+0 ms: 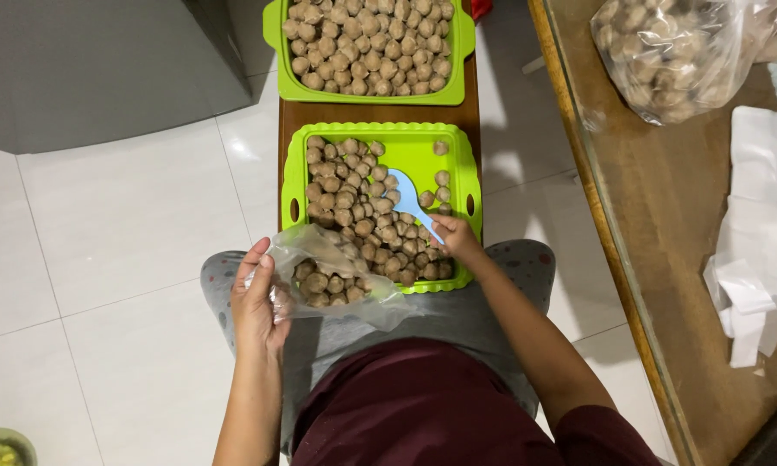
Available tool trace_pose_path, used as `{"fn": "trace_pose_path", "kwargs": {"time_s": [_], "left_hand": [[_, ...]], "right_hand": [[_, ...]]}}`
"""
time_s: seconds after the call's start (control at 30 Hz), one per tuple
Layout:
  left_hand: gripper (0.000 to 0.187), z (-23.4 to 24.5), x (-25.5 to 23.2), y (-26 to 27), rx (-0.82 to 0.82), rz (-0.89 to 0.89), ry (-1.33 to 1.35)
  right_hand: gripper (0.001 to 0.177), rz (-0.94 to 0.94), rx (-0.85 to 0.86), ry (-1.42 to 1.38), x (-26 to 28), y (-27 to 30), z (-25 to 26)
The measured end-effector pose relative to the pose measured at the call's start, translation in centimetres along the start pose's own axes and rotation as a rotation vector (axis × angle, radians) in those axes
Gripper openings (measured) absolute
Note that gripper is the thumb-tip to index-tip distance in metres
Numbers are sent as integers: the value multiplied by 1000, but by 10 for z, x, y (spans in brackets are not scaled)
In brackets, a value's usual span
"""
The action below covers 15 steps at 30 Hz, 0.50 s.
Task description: Scooping meatballs from a tray into a plastic bag for packaging
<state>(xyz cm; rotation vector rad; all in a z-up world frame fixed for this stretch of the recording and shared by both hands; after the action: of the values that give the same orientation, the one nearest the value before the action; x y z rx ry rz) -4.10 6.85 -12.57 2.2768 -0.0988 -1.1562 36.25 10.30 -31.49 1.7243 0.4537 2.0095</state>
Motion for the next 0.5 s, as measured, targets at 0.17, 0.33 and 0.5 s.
{"fn": "trace_pose_path", "kwargs": {"time_s": [0.17,0.33,0.5], "left_hand": [[34,0,0,2,-17,6,8],[39,-11,-9,13,2,-10,-129],[25,-18,-18,20,-23,-16,-315]], "right_hand": [[43,-112,32,-229,-2,4,-3],[40,-34,-30,-133,12,9,0],[38,3,-51,-85,10,9,9]]}}
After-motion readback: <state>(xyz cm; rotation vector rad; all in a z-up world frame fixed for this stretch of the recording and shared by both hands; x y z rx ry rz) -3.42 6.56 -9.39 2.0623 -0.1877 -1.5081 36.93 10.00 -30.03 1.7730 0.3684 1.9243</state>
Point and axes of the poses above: each hand's wrist, its own y-axis away from the middle knuckle, its own z-axis out of the back of the hand, x = y × z, the point moved 10 cm from there along -y, towards the middle knuckle, and after that the axes turned 1 degree about -z, right-handed, at the moved point
